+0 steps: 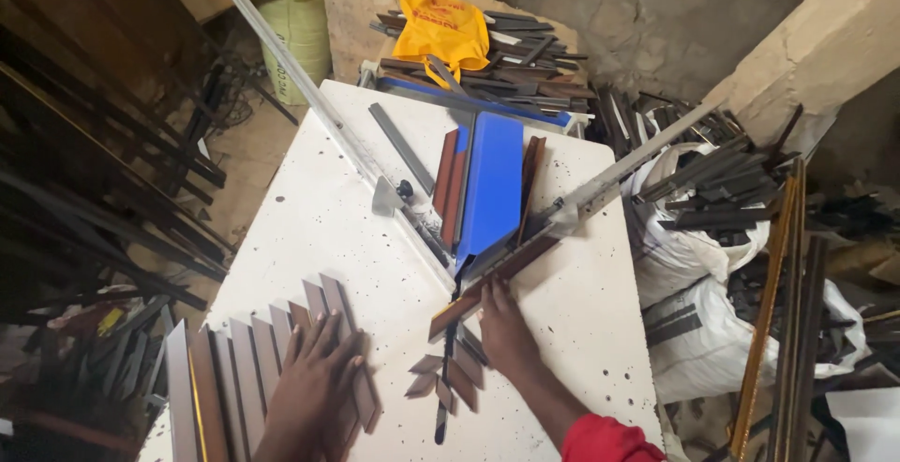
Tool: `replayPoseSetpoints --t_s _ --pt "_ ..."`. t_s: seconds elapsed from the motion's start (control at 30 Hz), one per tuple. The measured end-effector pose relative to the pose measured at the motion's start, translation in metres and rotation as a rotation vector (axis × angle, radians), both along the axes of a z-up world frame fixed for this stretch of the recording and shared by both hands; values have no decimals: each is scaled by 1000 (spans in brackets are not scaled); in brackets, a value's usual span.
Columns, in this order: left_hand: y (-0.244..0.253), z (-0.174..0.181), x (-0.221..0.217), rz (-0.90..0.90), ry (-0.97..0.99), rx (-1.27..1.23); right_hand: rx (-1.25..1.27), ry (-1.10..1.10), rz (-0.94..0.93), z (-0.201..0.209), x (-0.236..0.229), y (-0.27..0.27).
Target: Measure, select, and organize pre-cut frame moldings at a workshop station.
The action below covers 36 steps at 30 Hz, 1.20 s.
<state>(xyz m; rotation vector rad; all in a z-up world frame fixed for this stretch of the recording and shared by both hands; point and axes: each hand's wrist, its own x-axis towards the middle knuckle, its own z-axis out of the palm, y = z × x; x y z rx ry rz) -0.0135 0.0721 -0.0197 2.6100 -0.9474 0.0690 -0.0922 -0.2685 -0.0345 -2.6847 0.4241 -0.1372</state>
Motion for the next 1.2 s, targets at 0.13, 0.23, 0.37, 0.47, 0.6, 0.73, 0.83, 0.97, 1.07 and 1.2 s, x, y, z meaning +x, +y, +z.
replayPoseSetpoints --t_s 0.13,0.23,0.37,0.47,0.6,0.73,0.83,0.97,1.07,1.2 --pt "0 2 3 5 9 0 -237 -130 146 -26 6 -20" --pt "-2 6 4 7 21 -5 -188 -138 130 -25 7 -38" --pt "-7 14 9 19 29 -9 -102 -167 148 -17 15 -58" --pt "-13 14 15 21 34 -17 -180 -179 158 -24 23 -68" --pt "-21 12 29 23 34 -34 -163 -236 205 -30 42 -81" --pt "-31 18 43 22 77 -30 -309 -172 115 -38 64 -91" --pt "-43 26 57 26 105 -26 -354 -166 101 -29 79 -98" --pt "-58 25 77 24 102 4 -396 -173 111 -27 102 -112" --pt "-65 23 88 20 81 10 -397 -138 90 -30 117 -122" --pt "-68 21 97 28 84 18 -335 -95 53 -32 122 -125"
